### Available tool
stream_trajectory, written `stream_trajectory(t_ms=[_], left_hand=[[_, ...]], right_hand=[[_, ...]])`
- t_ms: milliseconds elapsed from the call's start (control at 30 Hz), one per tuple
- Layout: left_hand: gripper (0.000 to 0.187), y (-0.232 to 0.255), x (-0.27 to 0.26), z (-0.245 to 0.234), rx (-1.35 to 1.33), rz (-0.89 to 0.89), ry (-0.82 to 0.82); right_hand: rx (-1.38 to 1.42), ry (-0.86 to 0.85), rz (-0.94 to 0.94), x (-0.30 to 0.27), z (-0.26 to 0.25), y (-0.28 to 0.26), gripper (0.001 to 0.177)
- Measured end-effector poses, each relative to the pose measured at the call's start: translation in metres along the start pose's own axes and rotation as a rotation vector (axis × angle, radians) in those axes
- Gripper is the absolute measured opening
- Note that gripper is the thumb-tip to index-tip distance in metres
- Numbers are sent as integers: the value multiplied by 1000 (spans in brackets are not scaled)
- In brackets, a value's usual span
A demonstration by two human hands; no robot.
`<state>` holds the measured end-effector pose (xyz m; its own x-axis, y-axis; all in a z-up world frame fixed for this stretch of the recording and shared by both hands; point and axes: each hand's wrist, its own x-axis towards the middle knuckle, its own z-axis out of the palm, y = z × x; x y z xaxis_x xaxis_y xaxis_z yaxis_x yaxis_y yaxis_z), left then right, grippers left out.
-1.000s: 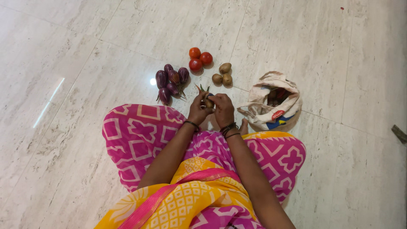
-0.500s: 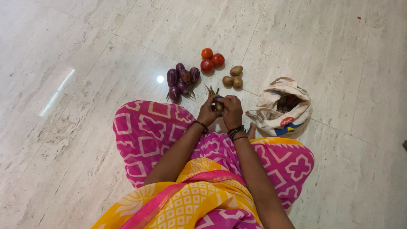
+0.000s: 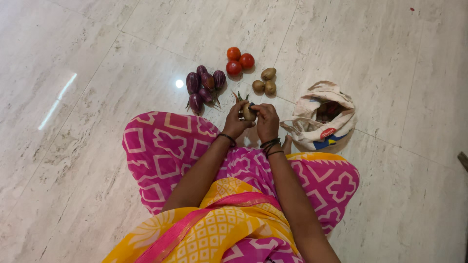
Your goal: The person sits on the floor and peels small eggplants and potatoes using a small knife. They handle the vegetables one by one, removing the skin and placing the peeled items back on the floor.
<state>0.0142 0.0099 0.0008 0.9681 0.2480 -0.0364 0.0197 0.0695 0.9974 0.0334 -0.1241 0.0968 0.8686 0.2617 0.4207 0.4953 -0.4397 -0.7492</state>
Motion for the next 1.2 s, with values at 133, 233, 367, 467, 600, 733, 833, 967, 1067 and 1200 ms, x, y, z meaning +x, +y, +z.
stream_trajectory(t_ms=[133,233,367,467,600,733,833,967,1067,1200], left_hand=[[92,5,-1,2,-140,-92,-72],[90,-4,5,2,-160,-73,11],[87,-16,12,-3,40,25,158],[86,-10,7,-4,82,26,101],[90,4,-1,2,77,-28,-56],[90,1,1,3,-153,-18,-60],[87,-9,8,0,-228,-80,28],[86,-16,12,-1,-158,-63,131],[86,-12,9,0,-1,-73,123],[87,-10,7,4,-167,-93,23]], right_hand=[[11,23,109,3,-1,12,30],[7,2,99,2,0,10,28],[-6,-48,23,-2,0,-4,27],[-90,-52,-73,-3,0,-8,29],[-64,14,5,2,0,2,28],[-74,47,101,6,-1,13,27],[-22,7,111,2,-1,3,26],[-60,-54,-1,-1,-1,-13,31],[-167,-55,-137,-3,-1,-13,31],[-120,-20,-17,2,-1,-3,32]])
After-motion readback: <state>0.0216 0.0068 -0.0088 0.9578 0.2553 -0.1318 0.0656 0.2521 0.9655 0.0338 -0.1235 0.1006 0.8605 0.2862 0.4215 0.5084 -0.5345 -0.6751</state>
